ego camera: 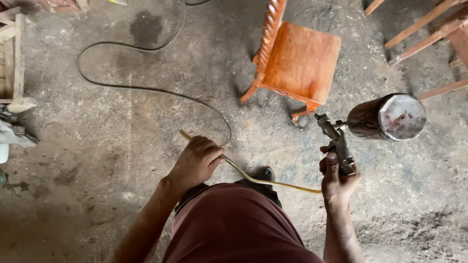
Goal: The person mixes a wood finish in a container and then applies it to a wooden chair using a spray gun.
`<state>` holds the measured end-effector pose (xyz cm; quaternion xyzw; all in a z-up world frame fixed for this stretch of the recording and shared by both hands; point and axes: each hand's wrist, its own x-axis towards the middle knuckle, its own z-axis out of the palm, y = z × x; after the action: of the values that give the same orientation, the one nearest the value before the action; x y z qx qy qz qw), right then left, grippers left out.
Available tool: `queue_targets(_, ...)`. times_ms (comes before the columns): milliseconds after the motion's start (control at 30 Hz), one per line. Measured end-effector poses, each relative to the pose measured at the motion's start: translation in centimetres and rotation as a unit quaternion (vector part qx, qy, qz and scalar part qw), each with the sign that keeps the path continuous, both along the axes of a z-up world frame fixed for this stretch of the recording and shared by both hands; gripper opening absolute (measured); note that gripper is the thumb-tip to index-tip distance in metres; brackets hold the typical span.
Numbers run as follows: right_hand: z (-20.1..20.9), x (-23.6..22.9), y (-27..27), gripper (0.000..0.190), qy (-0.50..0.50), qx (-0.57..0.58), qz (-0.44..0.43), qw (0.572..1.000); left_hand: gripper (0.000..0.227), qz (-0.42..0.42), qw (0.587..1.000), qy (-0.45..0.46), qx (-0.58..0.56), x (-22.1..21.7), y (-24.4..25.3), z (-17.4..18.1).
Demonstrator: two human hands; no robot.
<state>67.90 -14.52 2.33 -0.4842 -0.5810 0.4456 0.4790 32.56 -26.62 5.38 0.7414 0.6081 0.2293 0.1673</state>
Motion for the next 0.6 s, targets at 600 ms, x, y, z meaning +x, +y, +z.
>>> queue_targets(600, 3.3, -42.2, -10.7, 0.031, 0.024, 0.031, 0.292, 0.956, 0.098, 0.300, 0.782, -0.507, -0.204, -20.1, -10.1, 6.3)
